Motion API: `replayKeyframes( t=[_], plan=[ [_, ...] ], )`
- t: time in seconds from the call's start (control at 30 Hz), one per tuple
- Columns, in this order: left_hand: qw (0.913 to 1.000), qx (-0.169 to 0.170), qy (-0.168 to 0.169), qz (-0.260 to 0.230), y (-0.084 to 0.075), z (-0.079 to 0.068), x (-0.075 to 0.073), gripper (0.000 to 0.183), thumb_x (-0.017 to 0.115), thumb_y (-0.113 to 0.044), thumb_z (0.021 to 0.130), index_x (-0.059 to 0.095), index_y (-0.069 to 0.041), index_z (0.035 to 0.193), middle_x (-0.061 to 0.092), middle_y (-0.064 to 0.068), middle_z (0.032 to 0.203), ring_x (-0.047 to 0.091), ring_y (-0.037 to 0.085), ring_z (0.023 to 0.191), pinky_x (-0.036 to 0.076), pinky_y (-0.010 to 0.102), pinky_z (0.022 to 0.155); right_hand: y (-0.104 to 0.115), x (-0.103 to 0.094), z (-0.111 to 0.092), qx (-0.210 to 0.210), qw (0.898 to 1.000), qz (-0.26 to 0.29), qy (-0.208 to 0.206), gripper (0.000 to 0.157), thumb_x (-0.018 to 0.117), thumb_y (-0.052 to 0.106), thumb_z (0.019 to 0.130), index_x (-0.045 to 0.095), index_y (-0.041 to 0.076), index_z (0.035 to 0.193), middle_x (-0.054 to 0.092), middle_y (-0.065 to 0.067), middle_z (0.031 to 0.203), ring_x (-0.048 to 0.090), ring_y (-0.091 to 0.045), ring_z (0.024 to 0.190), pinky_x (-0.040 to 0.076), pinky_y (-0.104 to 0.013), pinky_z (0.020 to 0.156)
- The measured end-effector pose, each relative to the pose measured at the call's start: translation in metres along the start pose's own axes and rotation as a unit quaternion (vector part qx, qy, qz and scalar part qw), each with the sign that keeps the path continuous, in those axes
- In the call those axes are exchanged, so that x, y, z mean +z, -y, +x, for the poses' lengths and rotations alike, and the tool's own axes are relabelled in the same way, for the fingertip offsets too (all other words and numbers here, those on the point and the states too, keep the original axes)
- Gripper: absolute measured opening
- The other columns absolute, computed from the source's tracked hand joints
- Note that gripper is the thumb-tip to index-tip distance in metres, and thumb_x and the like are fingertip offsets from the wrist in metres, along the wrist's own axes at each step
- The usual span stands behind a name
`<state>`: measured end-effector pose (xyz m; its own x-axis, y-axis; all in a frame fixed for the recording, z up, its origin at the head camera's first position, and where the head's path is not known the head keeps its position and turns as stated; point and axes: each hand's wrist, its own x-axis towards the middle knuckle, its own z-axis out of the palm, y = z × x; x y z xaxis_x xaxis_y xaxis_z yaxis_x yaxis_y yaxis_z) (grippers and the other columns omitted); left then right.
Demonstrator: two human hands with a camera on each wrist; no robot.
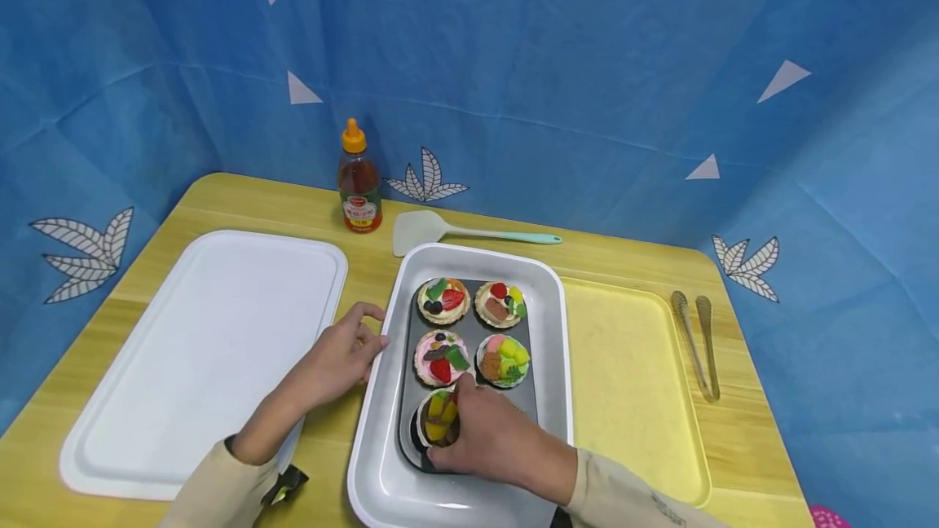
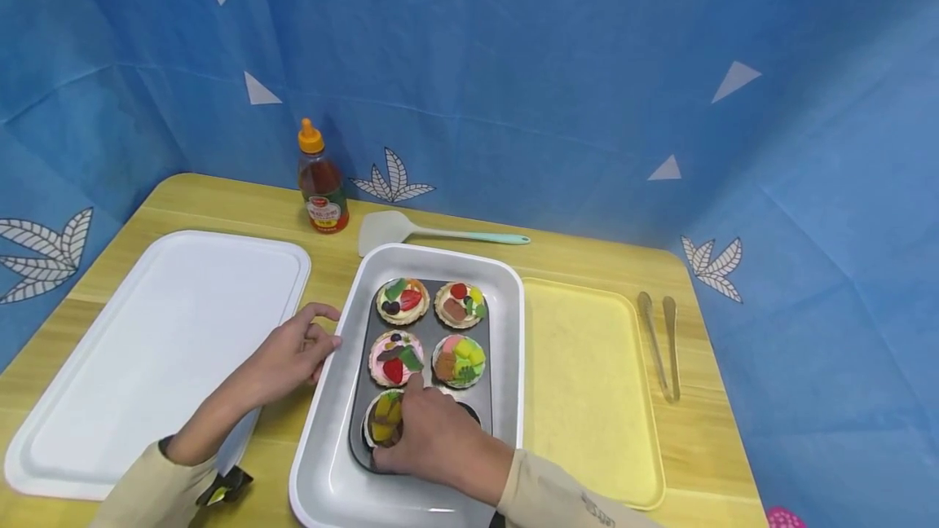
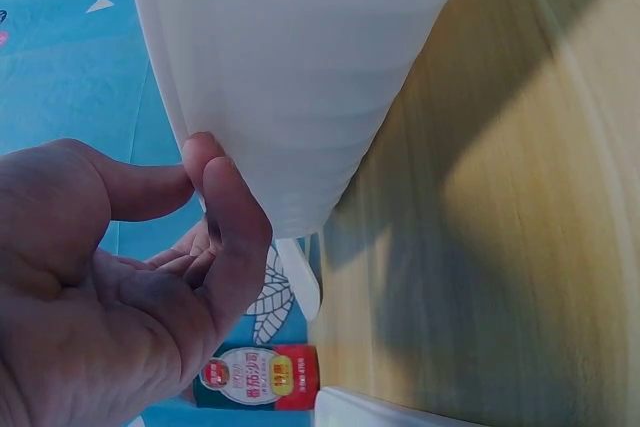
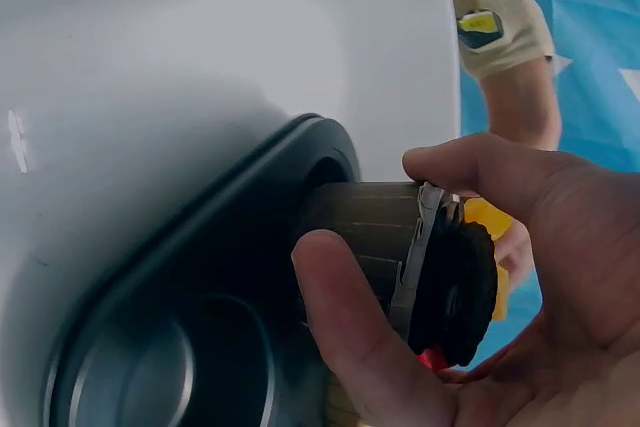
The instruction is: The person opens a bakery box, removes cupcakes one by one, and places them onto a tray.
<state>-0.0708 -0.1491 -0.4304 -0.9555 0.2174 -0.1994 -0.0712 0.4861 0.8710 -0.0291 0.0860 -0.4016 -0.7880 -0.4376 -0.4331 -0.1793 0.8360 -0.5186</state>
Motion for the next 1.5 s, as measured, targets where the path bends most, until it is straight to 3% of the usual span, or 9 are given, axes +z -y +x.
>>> replayKeyframes(
  t=[0.33,0.5,0.73,0.9,1.2,1.5],
  plan=[
    [0.9996,-0.008,0.006,-0.026,0.000,-0.001,0.001,0.033,0.055,-0.014,0.103,0.043,-0.004,0.132,0.065,0.011,0.083,0.061,0.020,0.053,0.052,0.032,0.050,0.000,-0.026,-0.013,0.016,0.999,0.045,-0.022,0.088,0.085,0.039,0.072,0.044,-0.013,0.131,0.066,-0.009,0.088,0.062,-0.015,0.075,0.057,-0.033,0.067],
    [0.9996,-0.009,0.006,-0.026,0.001,0.000,0.001,0.034,0.055,-0.014,0.103,0.042,-0.004,0.133,0.065,0.011,0.084,0.061,0.020,0.053,0.052,0.032,0.049,-0.006,-0.043,-0.019,0.019,0.997,0.038,-0.066,0.070,0.085,0.040,0.074,0.050,-0.004,0.116,0.062,-0.005,0.080,0.059,-0.014,0.069,0.053,-0.030,0.061],
    [0.9995,-0.008,0.007,-0.028,0.005,0.001,0.004,0.033,0.055,-0.013,0.103,0.042,-0.005,0.132,0.064,0.010,0.083,0.061,0.021,0.052,0.053,0.033,0.048,-0.019,-0.074,-0.023,0.073,0.990,0.049,-0.113,0.064,0.085,0.040,0.076,0.048,0.002,0.112,0.059,-0.005,0.077,0.056,-0.016,0.062,0.047,-0.030,0.053],
    [0.9997,-0.004,0.004,-0.026,0.006,0.001,0.005,0.034,0.055,-0.012,0.103,0.042,-0.003,0.133,0.064,0.010,0.081,0.060,0.021,0.051,0.054,0.034,0.048,-0.039,-0.101,-0.025,0.093,0.985,0.057,-0.135,0.066,0.082,0.041,0.080,0.046,-0.001,0.116,0.059,-0.008,0.075,0.056,-0.018,0.058,0.046,-0.031,0.050],
    [0.9993,-0.009,0.002,-0.038,0.005,0.000,0.003,0.036,0.055,-0.011,0.102,0.041,-0.002,0.134,0.064,0.012,0.080,0.060,0.023,0.050,0.055,0.039,0.047,-0.084,-0.143,-0.015,0.146,0.977,0.067,-0.144,0.079,0.075,0.049,0.084,0.038,-0.006,0.128,0.062,-0.015,0.086,0.063,-0.020,0.055,0.054,-0.033,0.052],
    [0.9991,-0.011,0.003,-0.041,0.006,0.000,0.004,0.036,0.055,-0.012,0.102,0.042,-0.003,0.134,0.064,0.010,0.079,0.060,0.023,0.050,0.055,0.038,0.048,-0.141,-0.164,0.004,0.176,0.968,0.096,-0.149,0.055,0.072,0.049,0.086,0.049,0.001,0.099,0.056,-0.010,0.073,0.065,-0.023,0.055,0.060,-0.037,0.058]
  ],
)
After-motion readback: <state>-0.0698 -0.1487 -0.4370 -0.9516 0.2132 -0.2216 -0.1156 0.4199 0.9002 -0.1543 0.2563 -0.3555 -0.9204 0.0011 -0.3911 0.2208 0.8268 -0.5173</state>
